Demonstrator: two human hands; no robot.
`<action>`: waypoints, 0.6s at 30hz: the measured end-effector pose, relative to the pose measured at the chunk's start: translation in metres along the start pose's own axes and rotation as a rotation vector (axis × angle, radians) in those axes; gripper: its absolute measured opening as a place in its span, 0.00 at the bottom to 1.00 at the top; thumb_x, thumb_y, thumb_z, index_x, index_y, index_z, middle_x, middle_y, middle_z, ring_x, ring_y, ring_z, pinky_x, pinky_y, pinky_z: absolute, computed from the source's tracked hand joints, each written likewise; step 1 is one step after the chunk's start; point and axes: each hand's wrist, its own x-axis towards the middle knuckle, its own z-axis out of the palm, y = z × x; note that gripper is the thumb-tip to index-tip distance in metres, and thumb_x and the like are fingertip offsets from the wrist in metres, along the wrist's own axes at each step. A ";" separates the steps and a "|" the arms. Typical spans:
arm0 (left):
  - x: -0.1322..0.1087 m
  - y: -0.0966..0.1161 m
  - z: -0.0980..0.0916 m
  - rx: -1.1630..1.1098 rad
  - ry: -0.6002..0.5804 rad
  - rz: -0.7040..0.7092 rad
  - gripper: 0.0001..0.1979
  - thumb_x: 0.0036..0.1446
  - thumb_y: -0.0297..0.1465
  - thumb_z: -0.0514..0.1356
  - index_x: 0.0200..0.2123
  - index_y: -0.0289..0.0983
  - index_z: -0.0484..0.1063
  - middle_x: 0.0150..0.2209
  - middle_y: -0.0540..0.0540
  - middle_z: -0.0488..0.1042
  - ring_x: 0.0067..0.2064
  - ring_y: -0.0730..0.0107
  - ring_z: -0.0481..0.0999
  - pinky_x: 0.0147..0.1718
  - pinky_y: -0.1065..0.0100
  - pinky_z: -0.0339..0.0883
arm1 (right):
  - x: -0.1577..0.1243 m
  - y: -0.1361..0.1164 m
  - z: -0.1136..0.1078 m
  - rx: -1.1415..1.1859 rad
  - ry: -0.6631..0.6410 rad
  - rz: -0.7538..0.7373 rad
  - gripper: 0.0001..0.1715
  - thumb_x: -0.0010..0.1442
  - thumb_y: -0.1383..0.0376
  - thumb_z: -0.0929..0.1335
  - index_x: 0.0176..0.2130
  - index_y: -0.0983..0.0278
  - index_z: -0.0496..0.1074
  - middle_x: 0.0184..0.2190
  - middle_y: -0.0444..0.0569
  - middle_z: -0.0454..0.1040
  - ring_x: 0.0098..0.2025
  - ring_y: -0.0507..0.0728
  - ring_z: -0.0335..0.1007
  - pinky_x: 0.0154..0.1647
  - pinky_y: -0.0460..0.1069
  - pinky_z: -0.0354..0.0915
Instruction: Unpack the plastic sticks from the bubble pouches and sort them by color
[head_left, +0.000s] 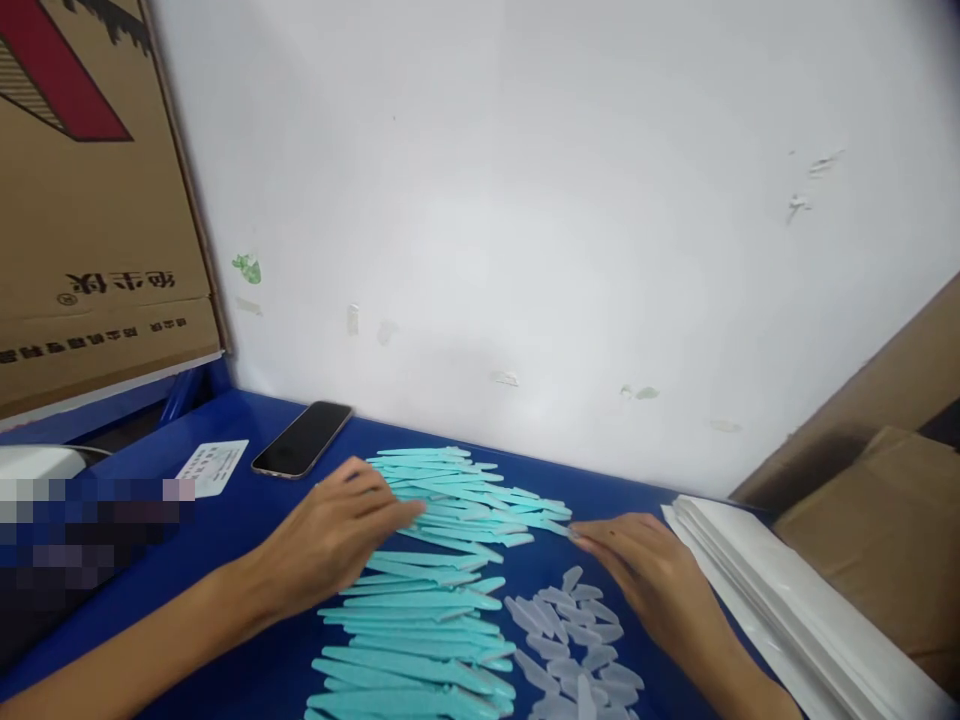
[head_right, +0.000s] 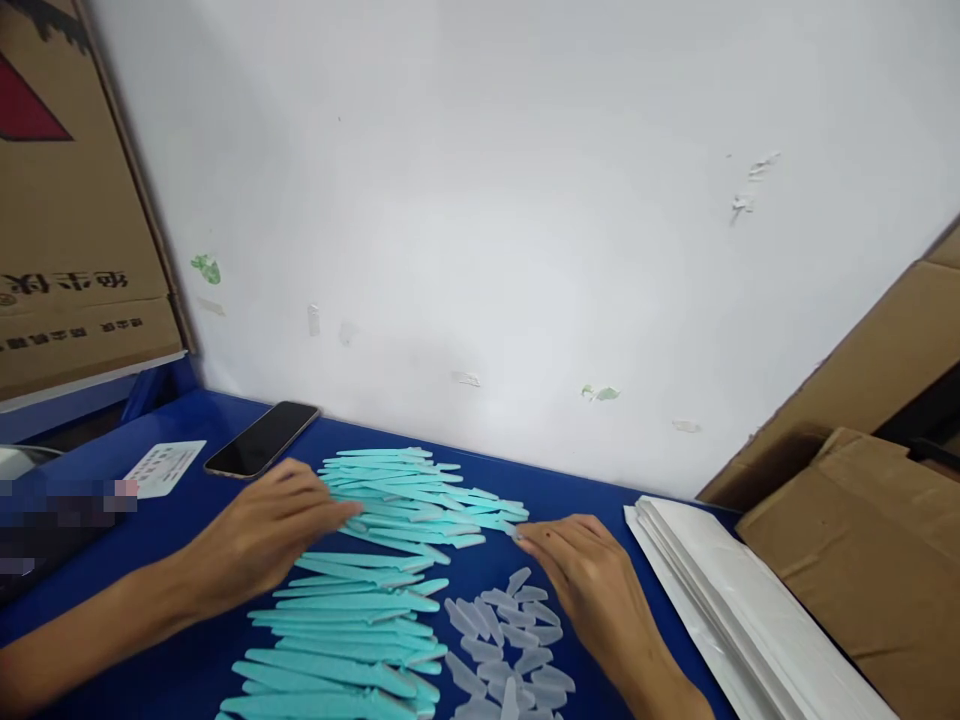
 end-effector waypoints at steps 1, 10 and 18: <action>-0.002 0.003 0.002 0.023 -0.057 0.011 0.19 0.65 0.15 0.51 0.53 0.36 0.70 0.34 0.48 0.77 0.37 0.66 0.72 0.45 0.59 0.61 | -0.002 0.005 0.002 0.020 -0.055 0.017 0.11 0.74 0.63 0.64 0.47 0.58 0.77 0.41 0.45 0.83 0.39 0.56 0.80 0.42 0.52 0.69; -0.010 0.007 0.019 -0.068 -0.235 -0.101 0.18 0.61 0.13 0.51 0.44 0.39 0.71 0.29 0.51 0.73 0.34 0.63 0.68 0.38 0.61 0.59 | -0.005 0.004 0.010 0.174 -0.369 0.299 0.13 0.73 0.56 0.65 0.47 0.54 0.79 0.44 0.45 0.82 0.46 0.58 0.78 0.49 0.53 0.70; -0.010 0.013 0.022 -0.075 -0.206 -0.160 0.13 0.68 0.23 0.52 0.47 0.41 0.75 0.43 0.47 0.79 0.43 0.63 0.76 0.50 0.62 0.65 | 0.004 -0.009 0.011 0.303 -0.375 0.363 0.14 0.75 0.62 0.62 0.41 0.56 0.75 0.37 0.44 0.77 0.40 0.55 0.75 0.44 0.51 0.70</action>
